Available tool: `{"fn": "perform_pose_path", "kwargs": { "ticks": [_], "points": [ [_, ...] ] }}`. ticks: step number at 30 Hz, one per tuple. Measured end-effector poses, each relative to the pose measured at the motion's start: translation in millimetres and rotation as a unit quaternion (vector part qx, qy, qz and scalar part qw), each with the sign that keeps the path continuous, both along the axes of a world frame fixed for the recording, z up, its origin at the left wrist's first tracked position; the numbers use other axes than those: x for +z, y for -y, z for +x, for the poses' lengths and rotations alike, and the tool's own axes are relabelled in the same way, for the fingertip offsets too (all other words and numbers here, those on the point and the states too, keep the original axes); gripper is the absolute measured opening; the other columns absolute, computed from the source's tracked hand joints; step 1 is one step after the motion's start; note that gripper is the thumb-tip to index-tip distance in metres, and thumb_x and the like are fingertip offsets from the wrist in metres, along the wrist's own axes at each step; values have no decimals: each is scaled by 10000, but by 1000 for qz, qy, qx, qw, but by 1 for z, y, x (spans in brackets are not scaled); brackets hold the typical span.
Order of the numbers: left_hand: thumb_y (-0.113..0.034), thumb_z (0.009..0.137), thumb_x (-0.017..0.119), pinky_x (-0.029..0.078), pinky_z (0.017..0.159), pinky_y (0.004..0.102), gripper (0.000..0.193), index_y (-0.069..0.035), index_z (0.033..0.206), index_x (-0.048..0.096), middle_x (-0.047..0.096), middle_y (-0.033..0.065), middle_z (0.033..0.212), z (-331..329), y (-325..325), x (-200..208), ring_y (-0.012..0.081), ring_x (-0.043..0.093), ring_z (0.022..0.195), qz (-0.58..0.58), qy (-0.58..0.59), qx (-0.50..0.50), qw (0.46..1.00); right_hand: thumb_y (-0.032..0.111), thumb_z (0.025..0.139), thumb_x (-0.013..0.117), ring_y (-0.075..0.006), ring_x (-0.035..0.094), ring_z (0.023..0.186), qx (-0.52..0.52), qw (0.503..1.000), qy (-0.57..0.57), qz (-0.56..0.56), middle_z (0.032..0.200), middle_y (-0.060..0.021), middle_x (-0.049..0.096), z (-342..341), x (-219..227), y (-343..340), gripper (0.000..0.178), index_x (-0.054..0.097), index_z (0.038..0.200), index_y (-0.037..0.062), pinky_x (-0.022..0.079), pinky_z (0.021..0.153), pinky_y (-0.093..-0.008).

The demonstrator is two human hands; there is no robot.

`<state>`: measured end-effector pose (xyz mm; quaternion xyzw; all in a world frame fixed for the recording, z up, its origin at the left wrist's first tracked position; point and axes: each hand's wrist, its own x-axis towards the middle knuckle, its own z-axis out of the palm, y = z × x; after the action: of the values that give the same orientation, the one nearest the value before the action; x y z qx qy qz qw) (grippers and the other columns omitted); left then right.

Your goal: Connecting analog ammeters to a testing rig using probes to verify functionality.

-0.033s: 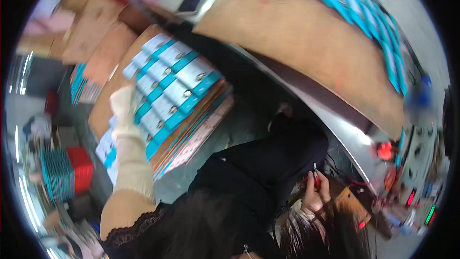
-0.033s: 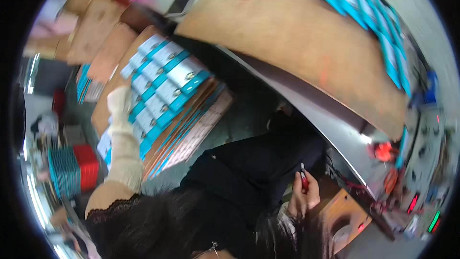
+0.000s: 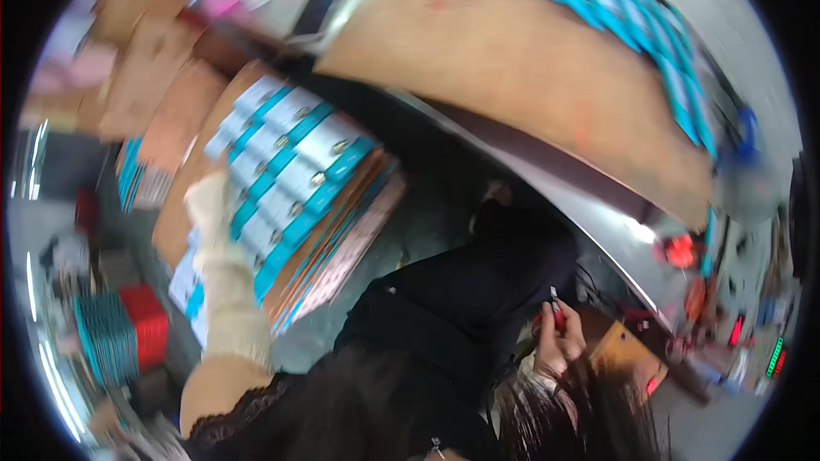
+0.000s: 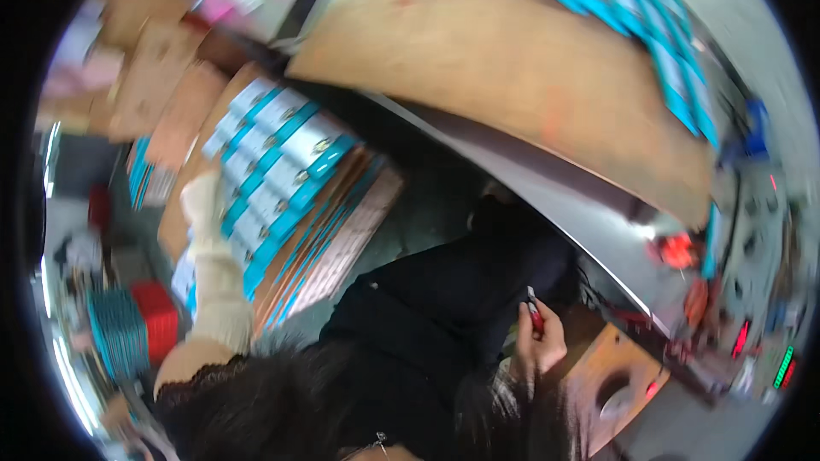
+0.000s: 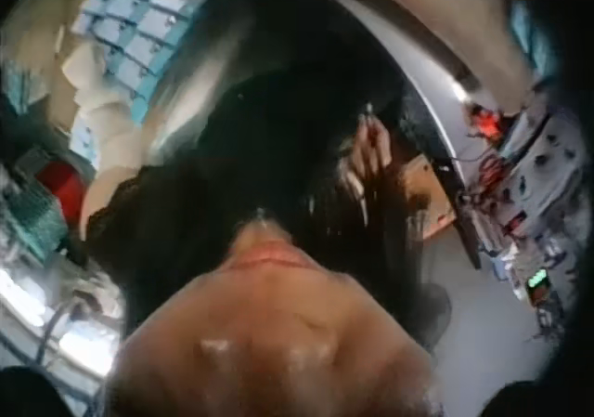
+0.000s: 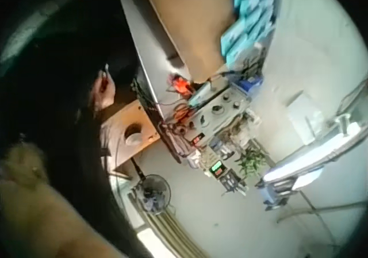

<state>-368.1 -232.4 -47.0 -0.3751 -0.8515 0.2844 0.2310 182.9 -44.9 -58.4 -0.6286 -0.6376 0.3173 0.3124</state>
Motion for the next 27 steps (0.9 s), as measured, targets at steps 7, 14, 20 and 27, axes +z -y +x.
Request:
{"fn": "perform_pose_path", "kwargs": {
  "ticks": [7, 14, 20, 27],
  "points": [
    [-276, 973, 528, 464, 708, 219, 376, -34, 1258, 573, 662, 63, 1068, 86, -170, 82, 101, 627, 903, 564, 588, -134, 564, 65, 729, 805, -118, 625, 666, -73, 991, -93, 57, 748, -78, 660, -10, 8, 0, 205, 679, 883, 19, 488, 601, -239],
    [120, 761, 435, 470, 902, 321, 705, -96, 1431, 387, 502, 143, 1322, 296, -390, 106, 225, 625, 1022, 228, 727, -475, 441, 75, 685, 813, -224, 591, 570, 32, 978, -33, 201, 660, -78, 611, -22, 54, 7, 217, 687, 857, 34, 466, 523, -319],
    [-336, 938, 503, 506, 780, 391, 398, -217, 1318, 515, 632, 106, 1078, 359, -441, 121, 287, 638, 931, 158, 366, -495, 772, 72, 693, 804, -208, 603, 572, -18, 992, -36, 124, 669, -85, 621, -13, 33, 38, 201, 688, 852, 31, 469, 525, -304],
    [-160, 919, 611, 485, 533, 221, 342, 32, 1190, 530, 681, 161, 905, 321, -365, 84, 147, 649, 683, 375, 847, -226, 302, 87, 742, 791, -115, 597, 607, -129, 987, -90, 25, 695, -68, 636, 31, 5, 54, 192, 669, 858, -5, 465, 559, -237]
  ]
}}
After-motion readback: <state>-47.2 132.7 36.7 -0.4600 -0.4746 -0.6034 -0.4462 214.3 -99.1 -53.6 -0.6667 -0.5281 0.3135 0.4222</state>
